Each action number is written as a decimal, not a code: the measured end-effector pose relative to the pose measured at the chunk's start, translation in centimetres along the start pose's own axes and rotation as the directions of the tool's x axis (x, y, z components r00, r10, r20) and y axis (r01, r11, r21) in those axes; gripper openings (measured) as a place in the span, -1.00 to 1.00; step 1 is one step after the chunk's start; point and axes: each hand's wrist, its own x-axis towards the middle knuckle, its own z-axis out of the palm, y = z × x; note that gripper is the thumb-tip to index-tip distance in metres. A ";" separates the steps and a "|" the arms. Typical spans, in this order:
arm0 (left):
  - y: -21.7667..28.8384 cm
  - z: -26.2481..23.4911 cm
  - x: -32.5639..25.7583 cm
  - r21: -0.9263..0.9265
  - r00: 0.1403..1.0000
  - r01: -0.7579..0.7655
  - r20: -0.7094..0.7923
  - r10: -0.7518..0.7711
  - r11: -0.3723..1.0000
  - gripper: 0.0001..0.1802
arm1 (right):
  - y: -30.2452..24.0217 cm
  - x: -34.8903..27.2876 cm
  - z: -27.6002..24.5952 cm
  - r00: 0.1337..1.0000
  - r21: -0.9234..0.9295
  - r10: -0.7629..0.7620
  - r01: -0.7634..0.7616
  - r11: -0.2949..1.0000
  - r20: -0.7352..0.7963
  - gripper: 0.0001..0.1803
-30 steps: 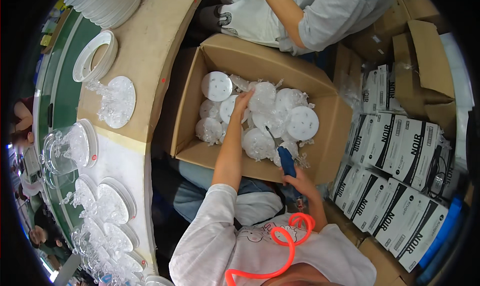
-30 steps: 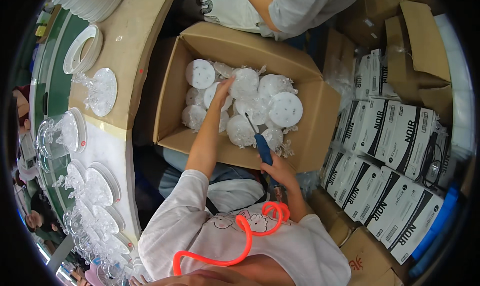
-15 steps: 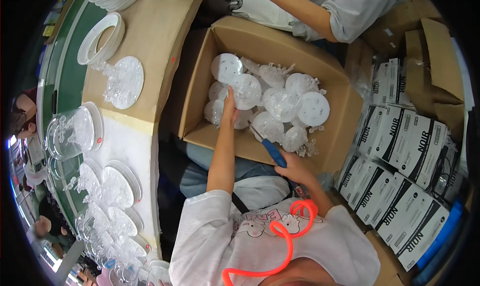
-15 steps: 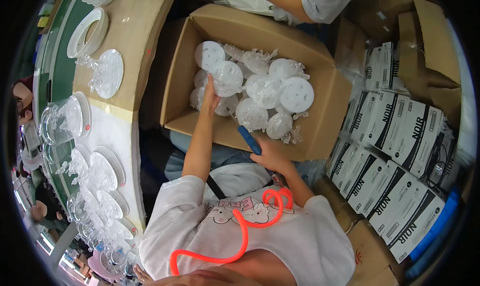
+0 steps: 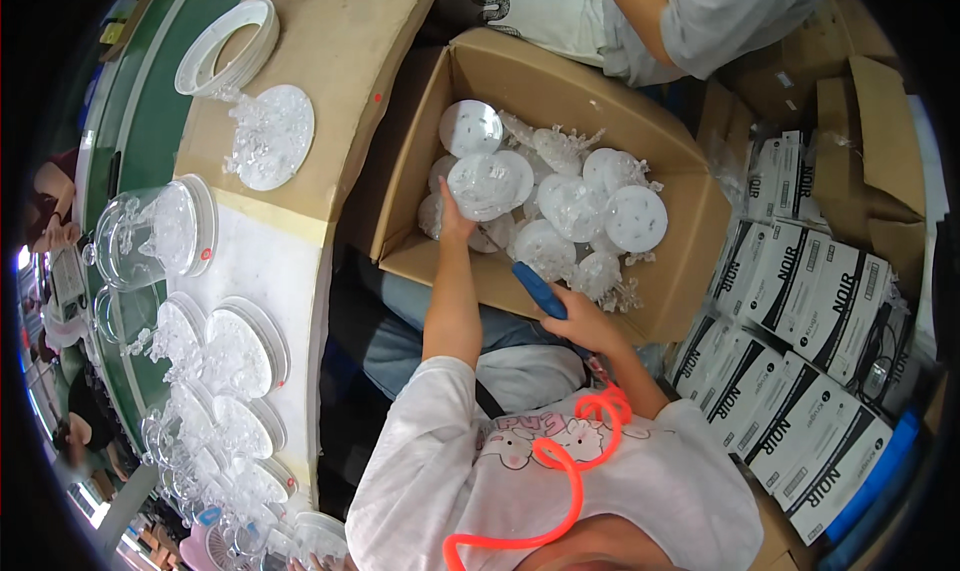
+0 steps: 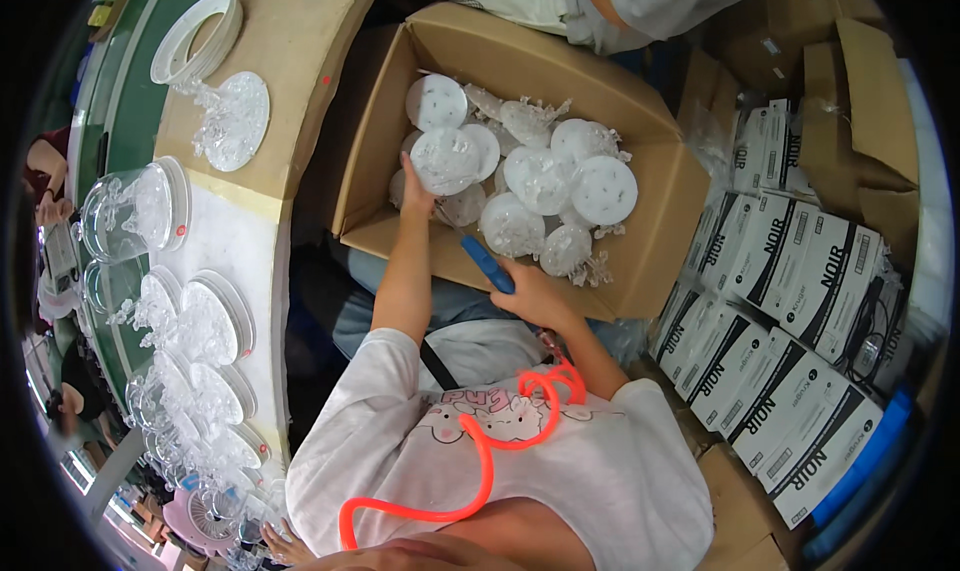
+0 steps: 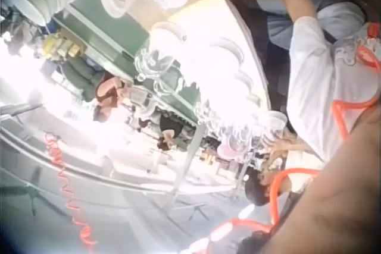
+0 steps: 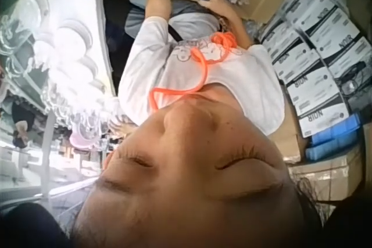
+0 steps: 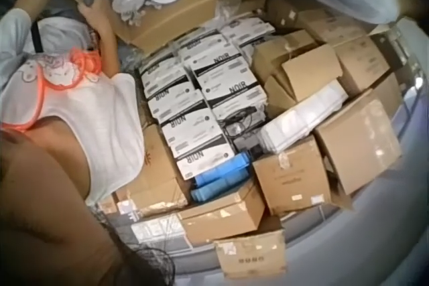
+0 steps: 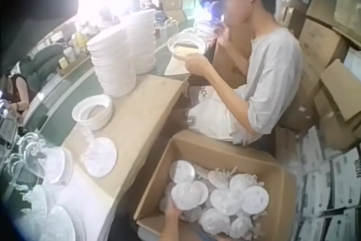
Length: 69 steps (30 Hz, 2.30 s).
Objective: The recorder assembles decorative light fixtures by applying glue and attaching glass components to a circular base.
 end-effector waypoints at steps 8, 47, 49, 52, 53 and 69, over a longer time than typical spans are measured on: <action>0.4 -2.1 0.9 -0.219 0.990 -0.117 -0.103 0.096 0.969 -0.26 | 0.7 -2.7 -2.0 0.994 0.327 0.098 -0.079 0.942 -0.040 -0.77; -0.4 -2.4 0.6 -0.145 0.967 -0.152 -0.227 0.117 0.978 -0.26 | -1.9 0.2 0.5 0.995 -0.181 0.084 -0.074 0.981 0.049 -0.58; -0.3 -2.6 0.8 -0.095 0.982 -0.133 -0.145 0.118 0.987 -0.26 | -0.4 1.0 1.2 0.998 -0.101 0.062 -0.061 0.993 0.010 -0.61; -0.7 -2.3 1.1 -0.138 0.987 -0.112 -0.129 0.094 0.984 -0.25 | 0.1 1.5 1.2 0.994 -0.051 0.056 -0.061 0.997 -0.092 -0.65; -0.4 -2.5 1.1 -0.136 0.986 -0.116 -0.132 0.098 0.984 -0.25 | -0.8 1.3 1.1 0.998 -0.066 0.032 -0.036 0.997 -0.058 -0.62; 8.8 14.5 -11.4 -0.265 0.953 -0.229 0.137 0.271 0.937 -0.33 | 6.8 0.4 0.5 0.975 0.390 0.176 -0.110 0.914 -0.136 -0.69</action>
